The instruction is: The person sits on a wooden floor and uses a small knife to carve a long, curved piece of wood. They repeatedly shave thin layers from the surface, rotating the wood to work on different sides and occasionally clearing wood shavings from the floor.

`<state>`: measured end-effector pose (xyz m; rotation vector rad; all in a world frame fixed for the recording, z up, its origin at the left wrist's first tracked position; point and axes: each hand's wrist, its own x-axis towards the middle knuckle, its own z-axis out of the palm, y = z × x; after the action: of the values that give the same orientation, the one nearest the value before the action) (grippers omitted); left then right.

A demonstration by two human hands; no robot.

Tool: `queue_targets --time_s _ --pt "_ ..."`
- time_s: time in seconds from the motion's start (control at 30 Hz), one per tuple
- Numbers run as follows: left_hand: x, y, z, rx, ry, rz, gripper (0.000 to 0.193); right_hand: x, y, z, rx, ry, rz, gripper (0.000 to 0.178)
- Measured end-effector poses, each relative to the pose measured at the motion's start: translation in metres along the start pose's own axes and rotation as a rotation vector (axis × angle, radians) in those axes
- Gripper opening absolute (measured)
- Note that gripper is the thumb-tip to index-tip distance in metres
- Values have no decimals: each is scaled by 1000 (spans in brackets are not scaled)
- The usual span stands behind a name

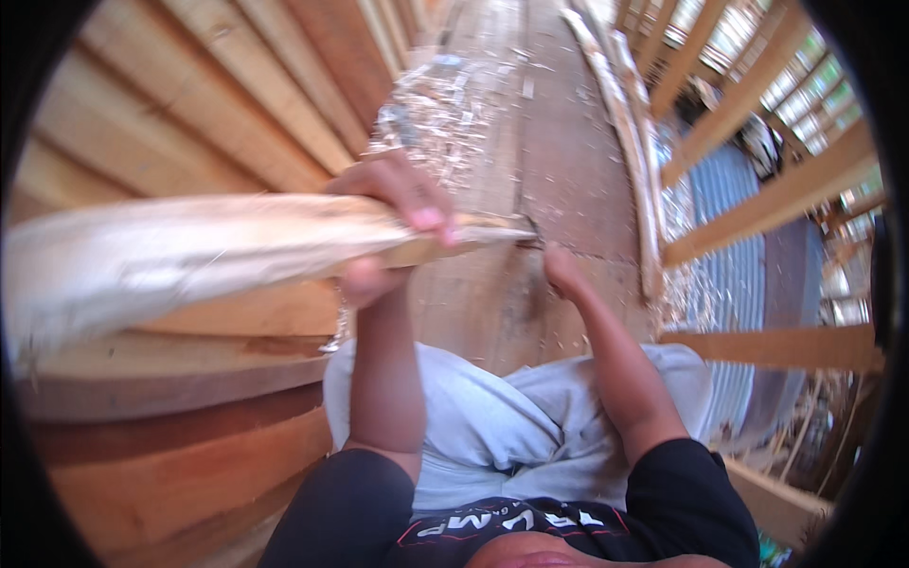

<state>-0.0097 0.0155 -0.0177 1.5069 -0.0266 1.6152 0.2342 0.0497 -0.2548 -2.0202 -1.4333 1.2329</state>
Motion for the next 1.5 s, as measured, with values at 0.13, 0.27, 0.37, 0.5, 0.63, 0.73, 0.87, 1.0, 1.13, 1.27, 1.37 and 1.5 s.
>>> queue_targets --time_s 0.13,0.27,0.37,0.5,0.63,0.73,0.87,1.0,1.13,1.27,1.37,1.5 --pt "-11 -2 1 29 146 17 39 -26 -48 2 -467 41 -490 36" --pt "-18 -21 0 62 327 162 31 -52 -77 6 -418 150 -745 24" --pt "-5 -6 19 40 485 80 35 -39 -70 0 -32 72 -486 25" --pt "-12 0 19 163 473 72 27 -48 -71 2 97 -69 -353 32" --pt "-13 -7 22 212 540 68 31 -12 -36 21 -7 85 -440 36" --pt "-7 -3 22 235 530 87 29 -5 -35 27 331 85 -377 38" --pt "3 -12 24 178 567 114 16 24 -5 22 -261 272 -688 41" --pt "-4 -7 25 212 591 64 16 3 9 7 64 -87 182 36" --pt "-11 6 26 211 569 110 17 -66 -83 -19 119 -236 -23 29" --pt "-10 12 35 233 599 39 18 -67 -95 -20 459 -319 -138 23" --pt "-8 10 31 282 574 33 20 -28 -68 -12 199 -166 -297 24" --pt "-9 -33 14 137 549 19 25 11 -12 -3 -124 101 -323 31"
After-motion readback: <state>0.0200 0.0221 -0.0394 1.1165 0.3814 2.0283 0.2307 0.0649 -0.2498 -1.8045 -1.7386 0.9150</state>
